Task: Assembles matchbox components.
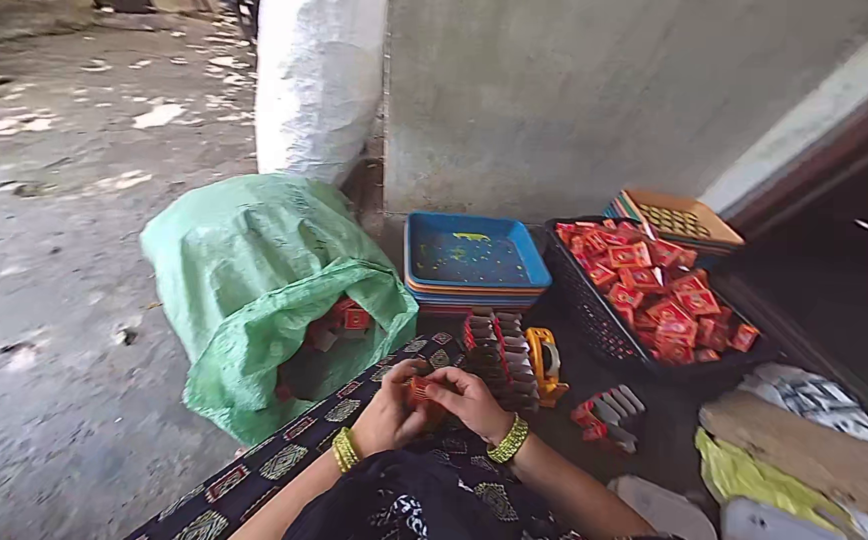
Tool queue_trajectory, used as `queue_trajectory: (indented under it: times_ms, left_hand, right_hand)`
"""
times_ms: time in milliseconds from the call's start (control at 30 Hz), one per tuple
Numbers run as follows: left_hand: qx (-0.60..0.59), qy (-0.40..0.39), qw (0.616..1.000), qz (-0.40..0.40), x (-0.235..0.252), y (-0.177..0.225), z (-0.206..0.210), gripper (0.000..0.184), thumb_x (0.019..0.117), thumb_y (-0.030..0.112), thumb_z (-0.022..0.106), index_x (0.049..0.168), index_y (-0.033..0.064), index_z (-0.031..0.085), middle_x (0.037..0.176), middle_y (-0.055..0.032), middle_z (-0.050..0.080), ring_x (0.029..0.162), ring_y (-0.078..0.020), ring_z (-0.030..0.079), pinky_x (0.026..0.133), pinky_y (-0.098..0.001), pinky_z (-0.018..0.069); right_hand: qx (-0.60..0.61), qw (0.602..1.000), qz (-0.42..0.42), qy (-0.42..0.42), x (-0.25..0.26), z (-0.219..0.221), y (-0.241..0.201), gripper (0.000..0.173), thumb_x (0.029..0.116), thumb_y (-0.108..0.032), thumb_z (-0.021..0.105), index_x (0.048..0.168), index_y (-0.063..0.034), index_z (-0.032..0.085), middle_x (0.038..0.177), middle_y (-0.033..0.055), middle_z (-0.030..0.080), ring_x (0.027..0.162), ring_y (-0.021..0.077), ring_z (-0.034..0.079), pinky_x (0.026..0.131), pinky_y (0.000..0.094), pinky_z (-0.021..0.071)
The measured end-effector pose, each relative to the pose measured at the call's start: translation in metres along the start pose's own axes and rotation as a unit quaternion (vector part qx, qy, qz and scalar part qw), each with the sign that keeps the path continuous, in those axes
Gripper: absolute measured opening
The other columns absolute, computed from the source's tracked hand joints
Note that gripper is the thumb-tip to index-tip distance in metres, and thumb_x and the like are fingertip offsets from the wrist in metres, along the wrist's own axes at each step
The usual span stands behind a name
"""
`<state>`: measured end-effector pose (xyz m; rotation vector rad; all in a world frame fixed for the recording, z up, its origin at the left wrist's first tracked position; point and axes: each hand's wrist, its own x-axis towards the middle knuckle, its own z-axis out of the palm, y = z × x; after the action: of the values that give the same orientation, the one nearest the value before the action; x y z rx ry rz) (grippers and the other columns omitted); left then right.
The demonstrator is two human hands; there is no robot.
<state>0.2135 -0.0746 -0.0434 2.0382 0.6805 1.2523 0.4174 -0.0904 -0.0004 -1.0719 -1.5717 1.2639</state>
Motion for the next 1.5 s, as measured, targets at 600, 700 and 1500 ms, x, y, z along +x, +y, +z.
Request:
queue_trajectory:
  times_ms: [600,700,1500]
  left_hand:
    - [-0.021,0.026,0.983,-0.181,-0.004,-0.015,0.01,0.058,0.0959,0.015,0.06,0.145,-0.0014,0.033,0.141,-0.0161,0.053,0.097,-0.0176,0.071,0.074,-0.0355,0.0646]
    - [-0.026,0.018,0.981,-0.192,-0.004,-0.014,0.007,0.056,0.0964,0.014,0.06,0.144,-0.0008,0.034,0.14,-0.015,0.053,0.098,-0.0177,0.071,0.076,-0.0358,0.0646]
    - [0.017,-0.035,0.974,-0.224,0.008,0.01,-0.008,0.044,0.0969,0.012,0.06,0.139,0.0018,0.05,0.138,-0.0149,0.058,0.108,-0.0189,0.069,0.094,-0.0374,0.0594]
  right_hand:
    - [0.063,0.812,0.21,0.541,-0.034,-0.244,0.031,0.04,0.1041,-0.016,0.059,0.139,0.0016,0.05,0.126,0.0226,0.063,0.098,0.0302,0.07,0.08,0.044,0.0611]
    - [-0.171,0.856,0.316,0.371,-0.038,-0.23,0.078,0.033,0.0983,-0.017,0.066,0.127,0.0001,0.064,0.114,0.0179,0.071,0.097,0.0263,0.072,0.086,0.0446,0.0605]
    - [-0.585,0.765,0.267,-0.037,-0.05,-0.182,0.104,0.019,0.0914,-0.021,0.07,0.099,-0.005,0.077,0.114,0.0223,0.071,0.112,0.0419,0.065,0.098,0.0629,0.0515]
